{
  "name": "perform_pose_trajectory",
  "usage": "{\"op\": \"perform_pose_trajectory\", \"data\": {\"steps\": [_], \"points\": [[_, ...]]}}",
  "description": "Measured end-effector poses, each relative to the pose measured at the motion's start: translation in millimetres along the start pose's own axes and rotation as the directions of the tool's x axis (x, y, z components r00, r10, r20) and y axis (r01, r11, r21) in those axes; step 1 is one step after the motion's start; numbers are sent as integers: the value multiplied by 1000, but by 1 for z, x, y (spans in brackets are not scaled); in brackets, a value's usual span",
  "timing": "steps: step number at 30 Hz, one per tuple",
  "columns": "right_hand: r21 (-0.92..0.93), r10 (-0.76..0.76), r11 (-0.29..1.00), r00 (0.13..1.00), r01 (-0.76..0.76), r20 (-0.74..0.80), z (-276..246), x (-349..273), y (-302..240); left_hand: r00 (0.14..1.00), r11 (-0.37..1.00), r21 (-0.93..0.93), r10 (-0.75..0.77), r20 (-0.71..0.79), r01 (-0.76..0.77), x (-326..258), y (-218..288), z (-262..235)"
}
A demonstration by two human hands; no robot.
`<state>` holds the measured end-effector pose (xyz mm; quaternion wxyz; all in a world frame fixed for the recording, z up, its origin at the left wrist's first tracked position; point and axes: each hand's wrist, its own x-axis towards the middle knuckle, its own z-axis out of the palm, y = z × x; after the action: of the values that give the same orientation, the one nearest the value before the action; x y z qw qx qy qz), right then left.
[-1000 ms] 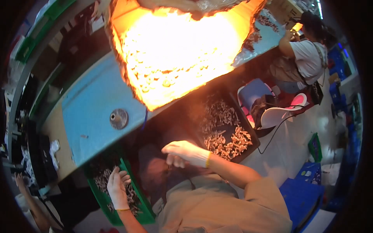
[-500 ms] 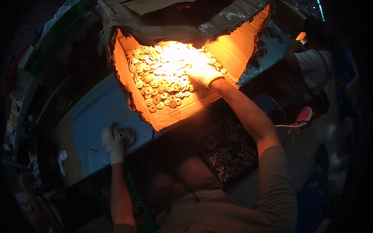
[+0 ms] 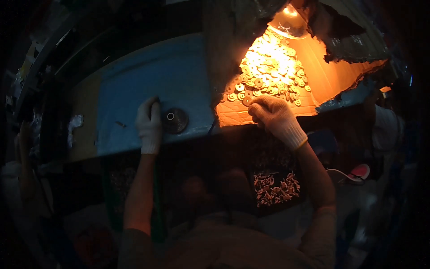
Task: The person assembles small plastic rings and metal stems by hand at a factory assembly line workstation, taking components from assembly bins and placing them into a cardboard box.
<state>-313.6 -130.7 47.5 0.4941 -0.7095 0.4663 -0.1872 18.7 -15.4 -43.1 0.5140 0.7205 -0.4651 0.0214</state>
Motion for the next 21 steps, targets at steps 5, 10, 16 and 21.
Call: {"op": "perform_pose_trajectory", "data": {"steps": [5,10,16,21], "points": [[90,-139,988,981,128,133,116,-10,-41,999,999,37,16,45,-18,-4,-2,-4],[76,-155,985,988,155,-7,170,42,-64,998,998,49,47,45,-49,-6,-2,2],[-175,-250,954,968,243,-22,183,57,-55,998,998,30,56,28,-56,-3,-3,-4],[-403,-305,877,951,262,-46,187,52,-62,997,932,-362,1,72,25,-4,-5,-7]]}}
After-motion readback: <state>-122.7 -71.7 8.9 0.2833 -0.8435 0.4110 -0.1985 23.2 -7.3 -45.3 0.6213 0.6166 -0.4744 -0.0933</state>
